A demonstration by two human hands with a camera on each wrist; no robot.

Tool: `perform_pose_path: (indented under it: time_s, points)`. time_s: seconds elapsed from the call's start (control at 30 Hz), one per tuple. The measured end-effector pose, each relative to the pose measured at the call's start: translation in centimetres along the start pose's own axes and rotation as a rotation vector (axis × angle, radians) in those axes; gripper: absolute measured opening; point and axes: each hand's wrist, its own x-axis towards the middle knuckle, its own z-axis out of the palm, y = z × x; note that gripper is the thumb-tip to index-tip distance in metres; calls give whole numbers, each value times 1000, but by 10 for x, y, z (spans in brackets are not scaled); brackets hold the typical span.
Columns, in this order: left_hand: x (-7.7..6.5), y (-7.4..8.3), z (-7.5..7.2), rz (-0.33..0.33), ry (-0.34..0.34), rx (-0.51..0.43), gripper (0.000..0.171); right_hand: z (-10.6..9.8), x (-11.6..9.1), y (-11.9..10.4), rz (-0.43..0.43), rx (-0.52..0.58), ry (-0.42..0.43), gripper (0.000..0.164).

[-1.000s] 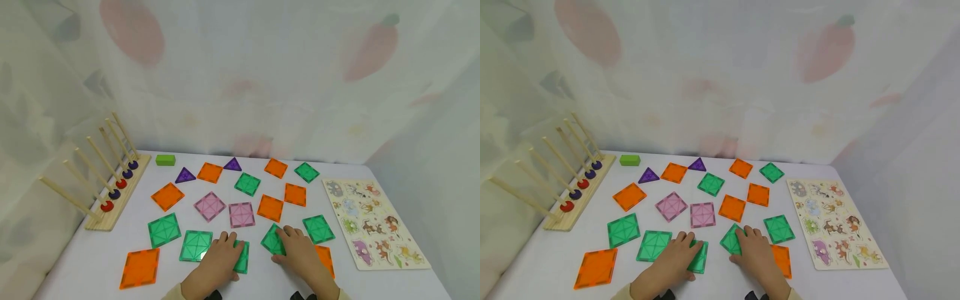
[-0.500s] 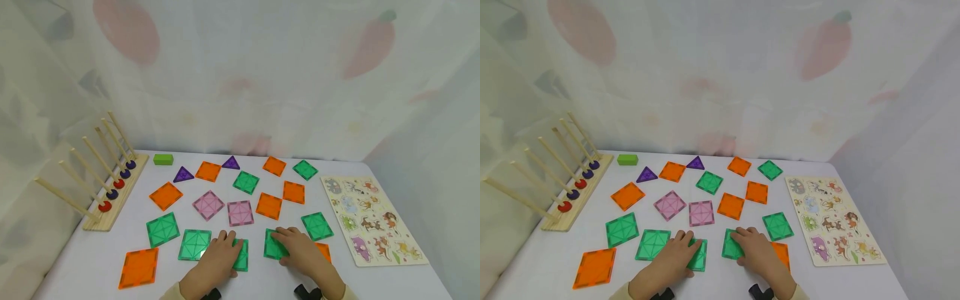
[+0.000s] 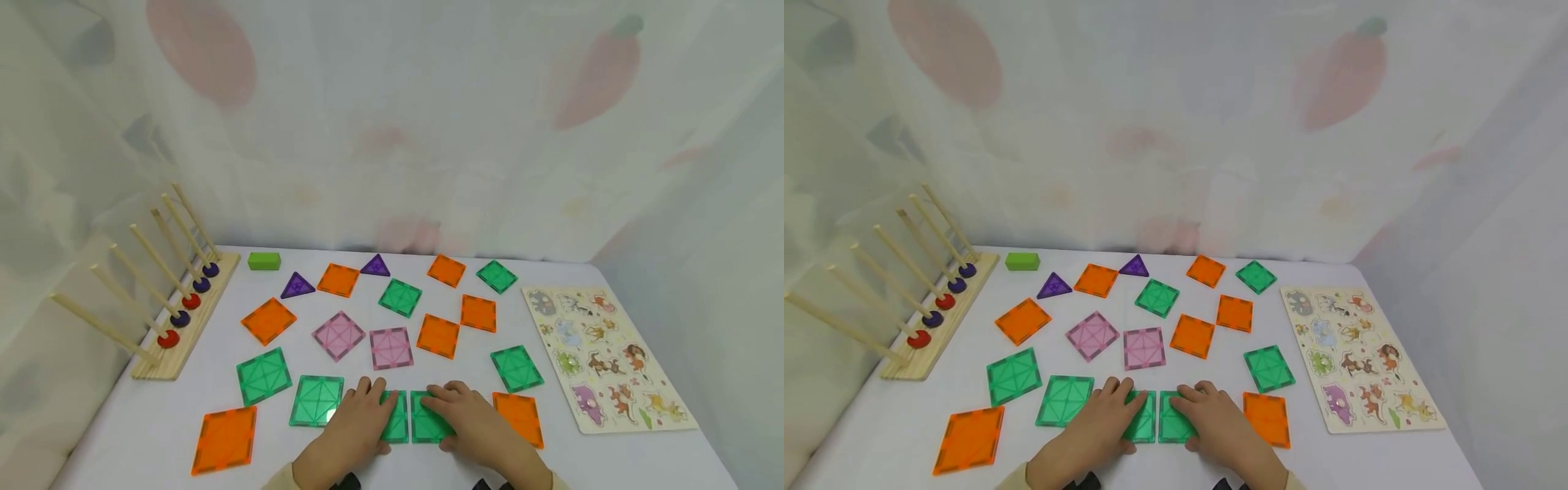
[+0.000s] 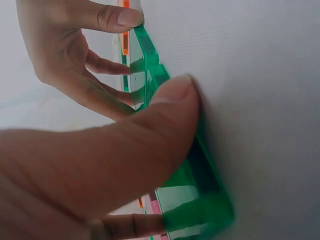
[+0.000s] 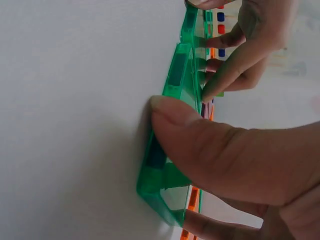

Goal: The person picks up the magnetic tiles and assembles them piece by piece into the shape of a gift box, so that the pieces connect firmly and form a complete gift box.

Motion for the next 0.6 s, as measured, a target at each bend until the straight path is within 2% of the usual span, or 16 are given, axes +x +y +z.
perform_pose_path:
  time_s: [0.23, 0.4, 0.5, 0.6]
  points:
    - [0, 0, -3, 1, -19, -4, 75, 3, 2, -3, -17, -17, 16, 65]
    - [1, -5, -3, 13, -39, -48, 78, 2, 3, 3, -28, 60, 22, 59]
    - [7, -12, -8, 15, 1, -128, 82, -1, 7, 9, 4, 90, 100, 54]
    - [14, -19, -11, 12, 66, -192, 87, -5, 16, 16, 80, 58, 210, 60]
